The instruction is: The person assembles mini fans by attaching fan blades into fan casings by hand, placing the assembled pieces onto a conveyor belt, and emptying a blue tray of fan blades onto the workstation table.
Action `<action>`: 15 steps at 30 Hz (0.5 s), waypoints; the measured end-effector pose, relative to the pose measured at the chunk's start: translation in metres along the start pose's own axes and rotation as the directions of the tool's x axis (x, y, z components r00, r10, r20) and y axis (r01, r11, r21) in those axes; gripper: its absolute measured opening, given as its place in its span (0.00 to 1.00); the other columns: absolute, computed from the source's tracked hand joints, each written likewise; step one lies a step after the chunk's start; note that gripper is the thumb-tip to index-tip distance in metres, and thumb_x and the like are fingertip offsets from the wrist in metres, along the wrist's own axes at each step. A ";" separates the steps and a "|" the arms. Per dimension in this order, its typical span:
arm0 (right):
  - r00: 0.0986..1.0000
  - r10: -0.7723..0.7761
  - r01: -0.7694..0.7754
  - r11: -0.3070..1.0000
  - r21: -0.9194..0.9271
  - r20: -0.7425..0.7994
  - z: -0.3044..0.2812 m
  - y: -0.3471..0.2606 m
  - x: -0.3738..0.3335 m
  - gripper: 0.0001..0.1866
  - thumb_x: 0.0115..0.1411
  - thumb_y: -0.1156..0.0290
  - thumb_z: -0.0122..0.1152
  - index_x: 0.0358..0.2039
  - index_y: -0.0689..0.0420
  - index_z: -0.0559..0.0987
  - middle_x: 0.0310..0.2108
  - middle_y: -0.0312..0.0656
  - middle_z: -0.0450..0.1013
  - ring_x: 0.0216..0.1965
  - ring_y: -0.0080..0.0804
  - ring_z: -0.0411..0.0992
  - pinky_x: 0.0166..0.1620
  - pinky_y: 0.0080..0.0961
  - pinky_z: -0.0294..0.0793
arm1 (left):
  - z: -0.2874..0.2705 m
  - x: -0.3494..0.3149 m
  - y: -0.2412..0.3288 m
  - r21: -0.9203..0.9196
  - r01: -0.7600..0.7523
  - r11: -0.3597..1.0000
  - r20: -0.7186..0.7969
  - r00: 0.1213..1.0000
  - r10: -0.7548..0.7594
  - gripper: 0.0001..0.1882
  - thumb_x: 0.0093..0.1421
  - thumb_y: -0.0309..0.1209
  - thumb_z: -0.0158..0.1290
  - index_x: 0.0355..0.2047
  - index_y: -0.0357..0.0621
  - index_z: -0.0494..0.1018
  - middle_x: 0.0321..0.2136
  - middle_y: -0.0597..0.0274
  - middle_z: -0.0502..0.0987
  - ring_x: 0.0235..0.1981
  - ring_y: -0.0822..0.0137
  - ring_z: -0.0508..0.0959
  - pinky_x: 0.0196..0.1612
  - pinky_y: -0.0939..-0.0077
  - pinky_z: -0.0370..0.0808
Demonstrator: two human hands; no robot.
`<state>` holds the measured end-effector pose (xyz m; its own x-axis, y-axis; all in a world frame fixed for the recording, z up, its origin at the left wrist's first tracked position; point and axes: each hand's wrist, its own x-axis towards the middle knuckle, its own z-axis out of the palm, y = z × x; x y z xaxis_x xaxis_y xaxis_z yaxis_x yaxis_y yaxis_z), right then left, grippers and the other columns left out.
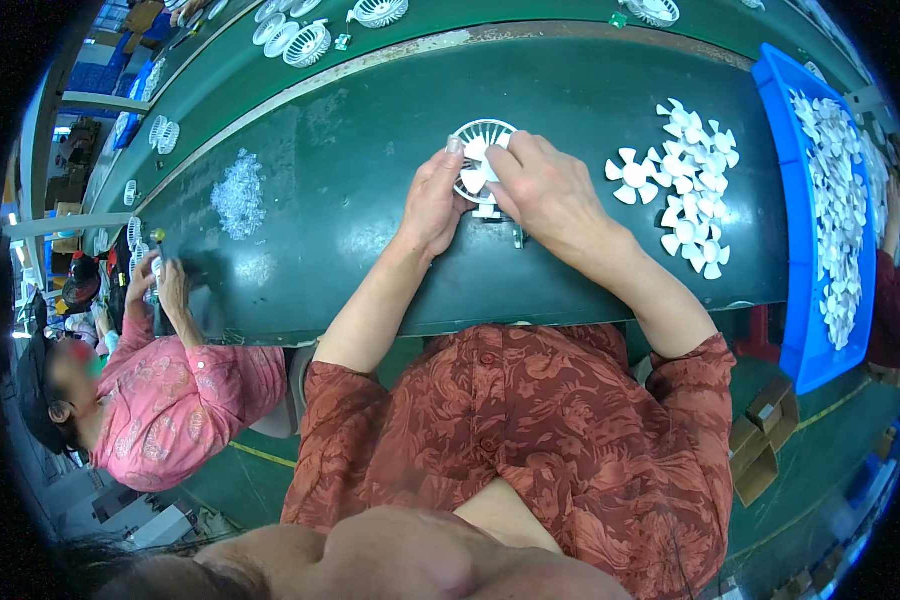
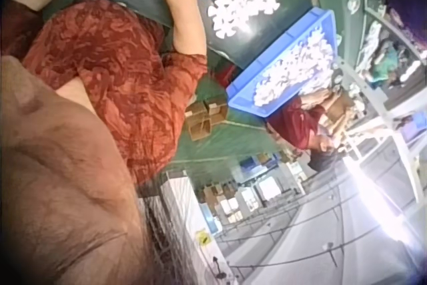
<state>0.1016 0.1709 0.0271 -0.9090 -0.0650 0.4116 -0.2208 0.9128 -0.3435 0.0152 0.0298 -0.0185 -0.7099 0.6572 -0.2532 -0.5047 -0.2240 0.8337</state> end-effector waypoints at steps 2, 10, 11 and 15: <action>1.000 -0.002 0.002 1.000 -0.013 -0.013 0.006 -0.001 0.003 0.15 0.49 0.72 0.63 0.37 0.58 0.72 0.32 0.42 0.66 0.35 0.39 0.70 0.32 0.35 0.73 | 0.000 -0.003 -0.001 0.009 -0.007 1.000 0.003 1.000 0.007 0.19 0.65 0.46 0.45 0.42 0.40 0.68 0.32 0.66 0.74 0.30 0.77 0.74 0.32 0.81 0.74; 0.966 -0.057 0.060 0.998 0.005 -0.253 0.007 0.002 0.011 0.20 0.46 0.73 0.65 0.42 0.58 0.73 0.37 0.43 0.70 0.39 0.40 0.71 0.35 0.32 0.74 | -0.004 0.001 -0.001 0.189 -0.227 0.955 -0.028 0.971 0.236 0.13 0.60 0.30 0.53 0.41 0.34 0.69 0.33 0.62 0.76 0.32 0.77 0.74 0.34 0.81 0.72; 0.956 -0.030 0.025 1.000 -0.018 -0.293 0.004 0.006 0.010 0.23 0.44 0.73 0.67 0.43 0.58 0.74 0.40 0.44 0.71 0.40 0.41 0.71 0.37 0.32 0.74 | -0.004 0.000 0.000 0.189 -0.226 0.956 -0.030 0.971 0.235 0.13 0.60 0.30 0.53 0.41 0.34 0.69 0.33 0.62 0.76 0.32 0.77 0.74 0.34 0.81 0.72; 0.960 0.271 -0.277 0.874 0.399 0.074 0.002 0.029 0.017 0.22 0.48 0.65 0.68 0.40 0.64 0.76 0.33 0.47 0.74 0.34 0.39 0.72 0.37 0.33 0.72 | -0.003 -0.001 -0.001 0.302 -0.274 0.913 0.002 0.958 0.286 0.14 0.60 0.30 0.53 0.41 0.33 0.69 0.32 0.59 0.77 0.32 0.75 0.75 0.35 0.79 0.72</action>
<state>0.0793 0.1949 0.0220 -0.9585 0.1548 0.2392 -0.0818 0.6549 -0.7513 0.0146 0.0270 -0.0204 -0.8236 0.5671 -0.0028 -0.1184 -0.1672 0.9788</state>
